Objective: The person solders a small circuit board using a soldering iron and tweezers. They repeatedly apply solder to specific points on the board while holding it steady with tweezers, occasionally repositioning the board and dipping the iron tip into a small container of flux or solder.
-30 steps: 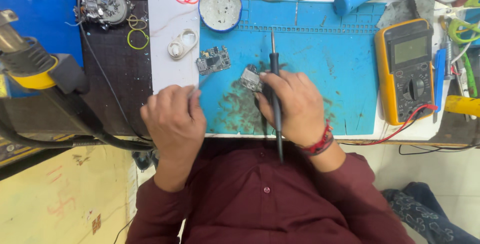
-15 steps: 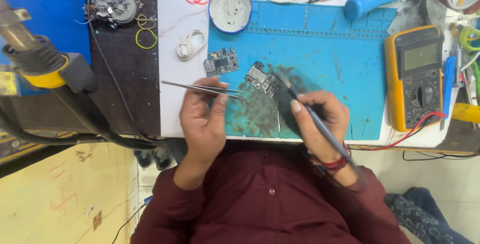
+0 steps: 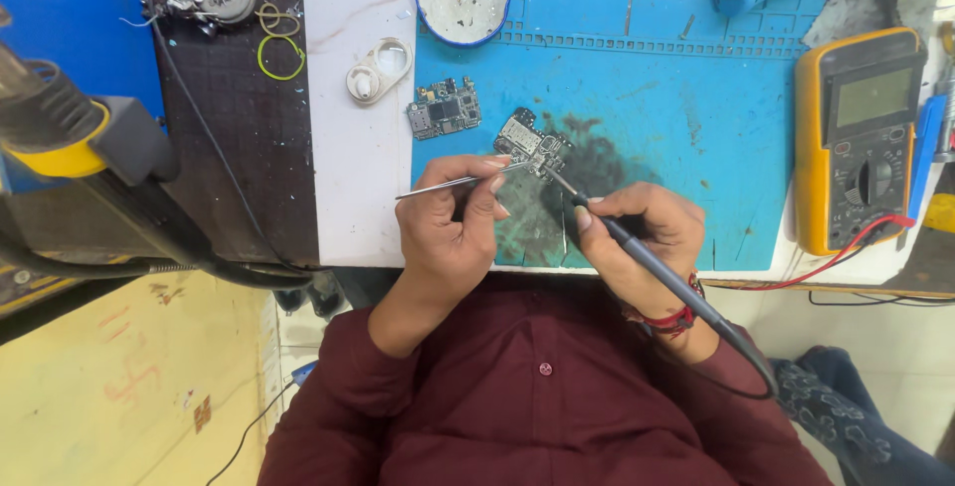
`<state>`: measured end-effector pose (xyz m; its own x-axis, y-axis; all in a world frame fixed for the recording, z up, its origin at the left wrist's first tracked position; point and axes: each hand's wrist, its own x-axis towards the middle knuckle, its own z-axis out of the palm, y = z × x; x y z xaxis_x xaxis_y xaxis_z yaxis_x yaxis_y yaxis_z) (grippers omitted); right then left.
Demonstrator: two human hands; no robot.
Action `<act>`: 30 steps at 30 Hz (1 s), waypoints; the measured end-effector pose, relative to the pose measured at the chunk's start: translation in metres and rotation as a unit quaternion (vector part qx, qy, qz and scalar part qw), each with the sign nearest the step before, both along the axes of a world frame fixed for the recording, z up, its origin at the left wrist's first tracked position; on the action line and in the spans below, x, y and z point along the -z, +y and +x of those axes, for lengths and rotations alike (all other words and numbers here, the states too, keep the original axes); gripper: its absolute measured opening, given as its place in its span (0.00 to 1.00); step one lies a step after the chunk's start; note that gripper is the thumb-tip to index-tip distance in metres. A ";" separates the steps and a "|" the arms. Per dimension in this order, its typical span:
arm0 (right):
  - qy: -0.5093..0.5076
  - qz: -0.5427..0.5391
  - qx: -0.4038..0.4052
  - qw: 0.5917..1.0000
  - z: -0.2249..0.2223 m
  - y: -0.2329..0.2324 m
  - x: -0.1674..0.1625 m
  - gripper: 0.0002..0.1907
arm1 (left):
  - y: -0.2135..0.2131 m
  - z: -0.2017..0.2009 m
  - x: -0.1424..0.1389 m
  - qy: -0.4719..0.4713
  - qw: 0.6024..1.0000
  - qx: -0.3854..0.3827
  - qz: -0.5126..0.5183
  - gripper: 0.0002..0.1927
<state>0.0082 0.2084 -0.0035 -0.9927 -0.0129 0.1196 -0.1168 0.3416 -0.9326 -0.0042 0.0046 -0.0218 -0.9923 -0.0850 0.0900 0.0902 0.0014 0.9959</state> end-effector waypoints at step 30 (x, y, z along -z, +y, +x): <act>0.014 0.023 -0.008 1.000 -0.004 -0.004 -0.005 0.06 | 0.001 -0.001 -0.003 0.010 0.999 0.002 -0.034 0.05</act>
<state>0.0044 0.2043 0.0016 -0.9888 -0.0348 0.1455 -0.1477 0.3814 -0.9125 -0.0056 0.0052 -0.0186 -0.9905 -0.0734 0.1160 0.1110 0.0686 0.9914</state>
